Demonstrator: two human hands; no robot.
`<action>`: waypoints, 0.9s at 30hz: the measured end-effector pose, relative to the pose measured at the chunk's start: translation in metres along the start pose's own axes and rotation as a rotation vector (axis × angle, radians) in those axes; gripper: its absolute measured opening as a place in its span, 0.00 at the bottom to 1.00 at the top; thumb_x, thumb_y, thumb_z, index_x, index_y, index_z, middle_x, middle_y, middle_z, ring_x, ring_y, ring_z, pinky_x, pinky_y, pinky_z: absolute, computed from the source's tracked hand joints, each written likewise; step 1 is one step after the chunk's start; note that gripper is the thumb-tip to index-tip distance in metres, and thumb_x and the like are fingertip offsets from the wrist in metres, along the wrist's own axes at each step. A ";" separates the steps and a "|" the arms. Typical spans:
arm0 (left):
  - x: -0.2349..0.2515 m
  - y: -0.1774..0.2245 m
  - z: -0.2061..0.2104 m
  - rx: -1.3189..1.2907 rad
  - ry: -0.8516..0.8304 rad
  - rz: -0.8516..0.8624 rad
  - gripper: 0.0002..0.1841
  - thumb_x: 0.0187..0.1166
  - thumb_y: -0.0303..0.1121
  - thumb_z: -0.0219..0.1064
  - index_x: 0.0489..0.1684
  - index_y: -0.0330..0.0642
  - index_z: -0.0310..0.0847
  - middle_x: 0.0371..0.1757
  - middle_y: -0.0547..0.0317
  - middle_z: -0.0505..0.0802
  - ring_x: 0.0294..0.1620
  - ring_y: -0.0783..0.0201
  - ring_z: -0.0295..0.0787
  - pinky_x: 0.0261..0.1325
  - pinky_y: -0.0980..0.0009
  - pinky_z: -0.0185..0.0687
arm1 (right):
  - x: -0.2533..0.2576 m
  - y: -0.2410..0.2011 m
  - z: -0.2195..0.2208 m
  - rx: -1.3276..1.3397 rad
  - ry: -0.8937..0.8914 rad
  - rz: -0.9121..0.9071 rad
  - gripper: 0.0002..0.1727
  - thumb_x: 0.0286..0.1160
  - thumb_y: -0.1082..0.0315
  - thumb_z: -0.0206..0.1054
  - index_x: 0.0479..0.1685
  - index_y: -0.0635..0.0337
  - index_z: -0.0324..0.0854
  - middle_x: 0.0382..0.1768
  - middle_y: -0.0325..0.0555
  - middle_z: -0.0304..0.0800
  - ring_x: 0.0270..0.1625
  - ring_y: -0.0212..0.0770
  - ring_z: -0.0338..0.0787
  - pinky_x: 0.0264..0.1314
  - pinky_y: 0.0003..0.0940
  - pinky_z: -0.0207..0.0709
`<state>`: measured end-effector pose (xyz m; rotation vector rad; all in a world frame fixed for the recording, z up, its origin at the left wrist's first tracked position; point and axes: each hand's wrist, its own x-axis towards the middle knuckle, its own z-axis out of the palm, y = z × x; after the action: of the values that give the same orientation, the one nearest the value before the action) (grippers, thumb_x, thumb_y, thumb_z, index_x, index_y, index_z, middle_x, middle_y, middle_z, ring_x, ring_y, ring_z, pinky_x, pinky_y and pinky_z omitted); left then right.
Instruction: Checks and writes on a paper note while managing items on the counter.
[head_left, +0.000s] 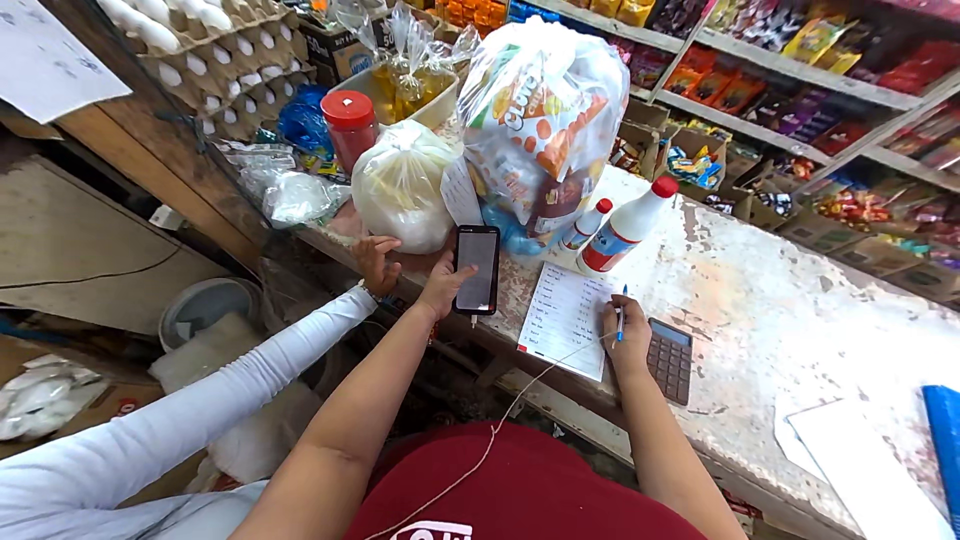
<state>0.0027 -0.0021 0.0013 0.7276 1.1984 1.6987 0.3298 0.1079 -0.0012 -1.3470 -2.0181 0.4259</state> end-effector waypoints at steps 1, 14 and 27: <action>0.000 0.000 0.000 0.000 0.005 -0.002 0.23 0.83 0.21 0.63 0.77 0.35 0.65 0.60 0.51 0.89 0.55 0.65 0.91 0.61 0.66 0.88 | 0.000 -0.003 0.000 -0.025 0.023 -0.013 0.20 0.87 0.64 0.59 0.66 0.70 0.81 0.58 0.67 0.88 0.61 0.67 0.86 0.65 0.66 0.75; -0.007 0.005 -0.002 0.172 0.080 -0.125 0.27 0.91 0.43 0.47 0.89 0.49 0.61 0.81 0.52 0.79 0.77 0.57 0.78 0.76 0.51 0.75 | -0.007 -0.124 0.067 0.080 -0.336 -0.760 0.12 0.82 0.67 0.66 0.58 0.60 0.87 0.62 0.57 0.89 0.64 0.59 0.89 0.64 0.56 0.83; -0.006 0.003 -0.005 0.133 0.108 -0.165 0.32 0.94 0.55 0.39 0.88 0.45 0.63 0.85 0.51 0.75 0.85 0.56 0.70 0.84 0.50 0.66 | -0.011 -0.111 0.078 0.030 -0.222 -0.872 0.12 0.82 0.61 0.65 0.45 0.60 0.88 0.52 0.57 0.91 0.56 0.57 0.92 0.57 0.54 0.86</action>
<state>0.0000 -0.0095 0.0025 0.6046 1.4179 1.5486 0.2034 0.0588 0.0040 -0.3096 -2.5205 0.1951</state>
